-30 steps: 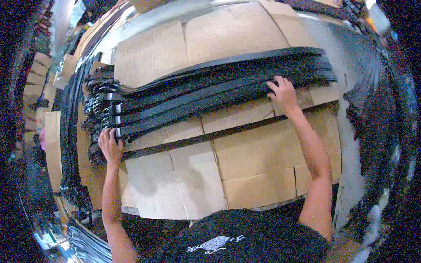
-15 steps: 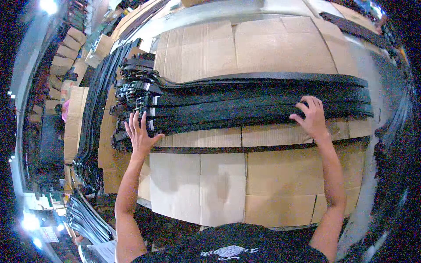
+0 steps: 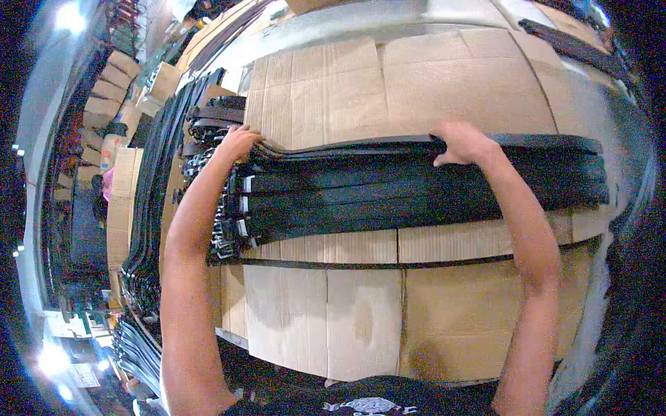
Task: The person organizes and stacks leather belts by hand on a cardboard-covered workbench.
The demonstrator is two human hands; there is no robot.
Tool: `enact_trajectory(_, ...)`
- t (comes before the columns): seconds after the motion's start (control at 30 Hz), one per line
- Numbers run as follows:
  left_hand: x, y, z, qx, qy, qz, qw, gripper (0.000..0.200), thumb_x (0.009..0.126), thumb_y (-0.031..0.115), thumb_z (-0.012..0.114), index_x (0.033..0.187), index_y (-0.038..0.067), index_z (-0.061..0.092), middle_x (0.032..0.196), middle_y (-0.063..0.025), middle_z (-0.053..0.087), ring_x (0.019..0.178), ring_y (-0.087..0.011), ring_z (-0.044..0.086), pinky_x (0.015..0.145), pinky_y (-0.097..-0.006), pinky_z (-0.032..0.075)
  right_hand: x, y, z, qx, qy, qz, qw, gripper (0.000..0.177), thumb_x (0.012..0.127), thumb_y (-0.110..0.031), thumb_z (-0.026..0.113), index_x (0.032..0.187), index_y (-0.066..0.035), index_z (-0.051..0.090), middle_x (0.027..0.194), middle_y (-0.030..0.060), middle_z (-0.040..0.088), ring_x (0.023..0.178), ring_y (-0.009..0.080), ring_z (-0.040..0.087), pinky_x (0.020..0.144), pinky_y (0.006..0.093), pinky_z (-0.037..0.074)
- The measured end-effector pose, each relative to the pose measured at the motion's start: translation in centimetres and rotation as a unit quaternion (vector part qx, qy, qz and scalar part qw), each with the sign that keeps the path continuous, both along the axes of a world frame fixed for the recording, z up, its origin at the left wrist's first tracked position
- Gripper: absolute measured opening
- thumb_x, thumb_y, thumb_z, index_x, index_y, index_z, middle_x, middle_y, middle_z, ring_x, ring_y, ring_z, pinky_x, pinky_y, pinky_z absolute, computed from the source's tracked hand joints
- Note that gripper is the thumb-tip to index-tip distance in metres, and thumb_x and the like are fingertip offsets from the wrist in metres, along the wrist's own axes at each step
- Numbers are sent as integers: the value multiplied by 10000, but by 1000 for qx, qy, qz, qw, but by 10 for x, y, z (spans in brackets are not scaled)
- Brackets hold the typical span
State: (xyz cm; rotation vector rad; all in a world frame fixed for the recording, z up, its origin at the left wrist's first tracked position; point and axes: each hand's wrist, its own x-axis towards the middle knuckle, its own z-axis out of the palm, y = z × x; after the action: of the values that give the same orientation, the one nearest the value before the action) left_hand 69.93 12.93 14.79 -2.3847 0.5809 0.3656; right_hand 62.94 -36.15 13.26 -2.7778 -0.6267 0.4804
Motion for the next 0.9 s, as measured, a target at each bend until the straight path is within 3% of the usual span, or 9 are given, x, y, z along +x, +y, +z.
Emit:
enact_trajectory(0.1, 24, 4, -11, 47, 34, 35, 998, 368, 704, 115, 651, 1038, 268, 643, 1090, 46, 594, 1123, -167, 472, 895, -393, 361, 5, -5, -18, 56, -9, 4, 998, 530, 672, -234, 729, 1125, -27, 547, 1089, 182, 570, 1045, 342, 521, 909, 389, 416)
enact_trajectory(0.2, 28, 13, -4, 51, 24, -23, 998, 278, 688, 138, 664, 944, 245, 670, 1009, 29, 612, 1080, -182, 480, 884, -381, 364, 0, -8, -14, 133, 45, -55, 989, 476, 688, -183, 719, 1091, 3, 545, 1082, 191, 570, 1027, 337, 532, 894, 378, 426)
enact_trajectory(0.3, 29, 34, -15, 24, -59, -68, 996, 269, 643, 188, 703, 909, 205, 667, 964, -3, 595, 1035, -207, 485, 881, -382, 369, -8, -10, -21, 155, -66, -24, 985, 465, 693, -165, 718, 1082, 18, 540, 1076, 191, 572, 1025, 337, 533, 888, 375, 430)
enact_trajectory(0.43, 14, 34, 39, -136, -86, -129, 978, 293, 586, 125, 658, 866, 87, 581, 921, -76, 573, 983, -259, 516, 855, -381, 401, -10, -13, -32, 155, -79, -12, 985, 465, 714, -196, 707, 1097, 1, 532, 1074, 180, 570, 1049, 337, 517, 921, 389, 405)
enact_trajectory(0.5, 11, 40, 58, -144, -70, -24, 987, 336, 599, 103, 645, 916, 78, 538, 873, -103, 590, 921, -280, 555, 807, -403, 421, -11, -8, -32, 167, -85, -22, 982, 458, 709, -148, 706, 1097, 15, 525, 1080, 180, 567, 1055, 328, 516, 927, 377, 403)
enact_trajectory(0.53, 4, 40, 71, -191, -84, -69, 976, 357, 612, 85, 636, 948, 78, 517, 845, -118, 601, 881, -296, 576, 770, -423, 429, -12, -7, -33, 164, -86, -28, 982, 454, 711, -145, 704, 1098, 13, 525, 1084, 180, 564, 1056, 328, 514, 930, 376, 399)
enact_trajectory(0.63, -8, 42, 88, -142, -54, -73, 986, 345, 625, 101, 636, 967, 105, 591, 914, -81, 619, 912, -271, 577, 799, -402, 435, -11, -5, -35, 147, -81, -46, 985, 461, 708, -151, 706, 1101, 5, 524, 1098, 179, 555, 1064, 327, 506, 940, 374, 390)
enact_trajectory(0.73, -3, 49, 64, -120, -17, -48, 991, 367, 617, 92, 639, 981, 132, 630, 1016, -43, 628, 979, -253, 574, 854, -395, 433, -13, -3, -24, 117, -45, -54, 991, 507, 687, -197, 724, 1108, -1, 523, 1119, 181, 541, 1089, 328, 486, 950, 377, 381)
enact_trajectory(0.9, 7, 32, 25, 19, 54, 41, 997, 461, 593, 116, 692, 1035, 239, 642, 950, -59, 649, 958, -225, 599, 822, -388, 430, -18, 4, -16, 51, -51, -56, 996, 596, 635, -267, 754, 1119, -10, 520, 1162, 178, 514, 1139, 326, 446, 977, 384, 359)
